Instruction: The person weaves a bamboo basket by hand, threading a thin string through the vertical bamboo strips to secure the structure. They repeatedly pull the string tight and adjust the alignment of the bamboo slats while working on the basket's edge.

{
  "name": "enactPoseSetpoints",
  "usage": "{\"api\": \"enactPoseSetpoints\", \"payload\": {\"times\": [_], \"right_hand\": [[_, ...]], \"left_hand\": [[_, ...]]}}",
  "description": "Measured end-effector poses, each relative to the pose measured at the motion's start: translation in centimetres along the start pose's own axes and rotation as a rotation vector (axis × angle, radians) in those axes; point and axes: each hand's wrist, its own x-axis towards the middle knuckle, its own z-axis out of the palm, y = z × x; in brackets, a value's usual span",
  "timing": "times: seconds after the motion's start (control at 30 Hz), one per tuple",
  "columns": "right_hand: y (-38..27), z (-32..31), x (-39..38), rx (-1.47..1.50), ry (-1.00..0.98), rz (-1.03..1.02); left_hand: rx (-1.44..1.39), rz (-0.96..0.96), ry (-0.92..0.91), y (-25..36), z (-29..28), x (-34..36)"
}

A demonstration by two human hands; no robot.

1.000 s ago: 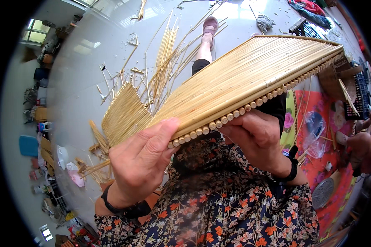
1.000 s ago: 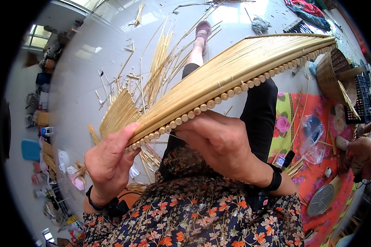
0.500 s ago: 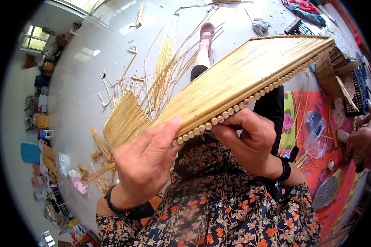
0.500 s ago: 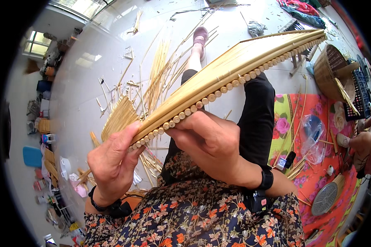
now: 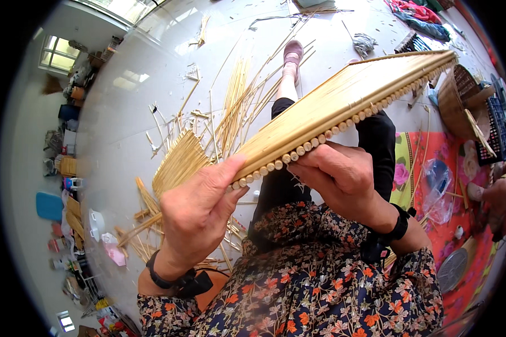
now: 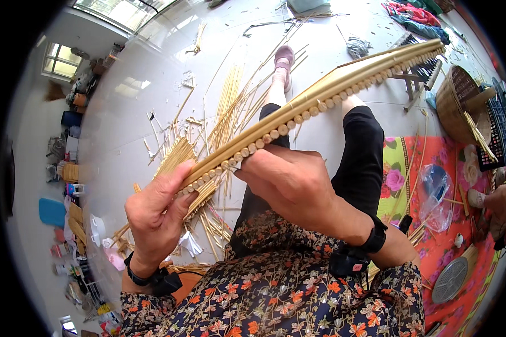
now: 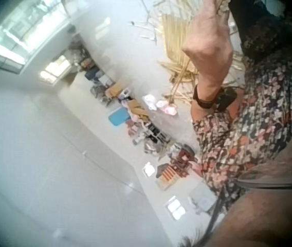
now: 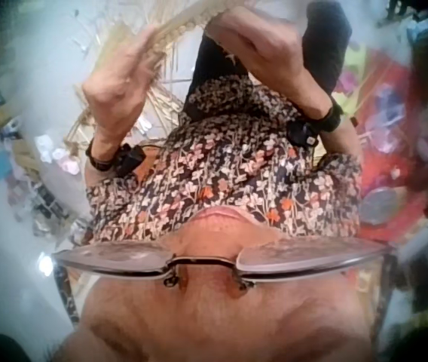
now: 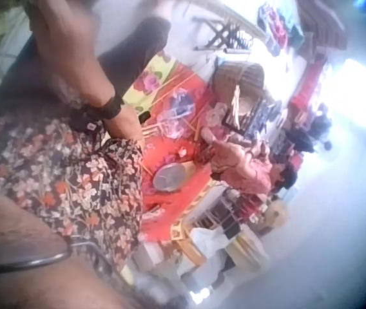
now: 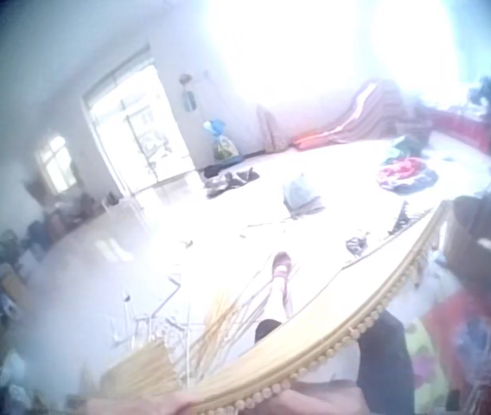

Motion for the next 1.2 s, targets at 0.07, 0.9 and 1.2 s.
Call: {"api": "enactPoseSetpoints", "payload": {"times": [0.07, 0.9, 1.2], "right_hand": [[-0.8, -0.4, -0.1, -0.113, -0.006, 0.028], [1.8, -0.7, 0.5, -0.181, -0.078, -0.297], [0.6, -1.5, 0.2, 0.055, -0.128, 0.101]], "left_hand": [[0.008, 0.022, 0.039, 0.0, 0.3, 0.2], [-0.007, 0.024, 0.029, -0.4, 0.2, 0.0], [0.009, 0.029, 0.01, -1.0, -0.5, 1.1]]}}
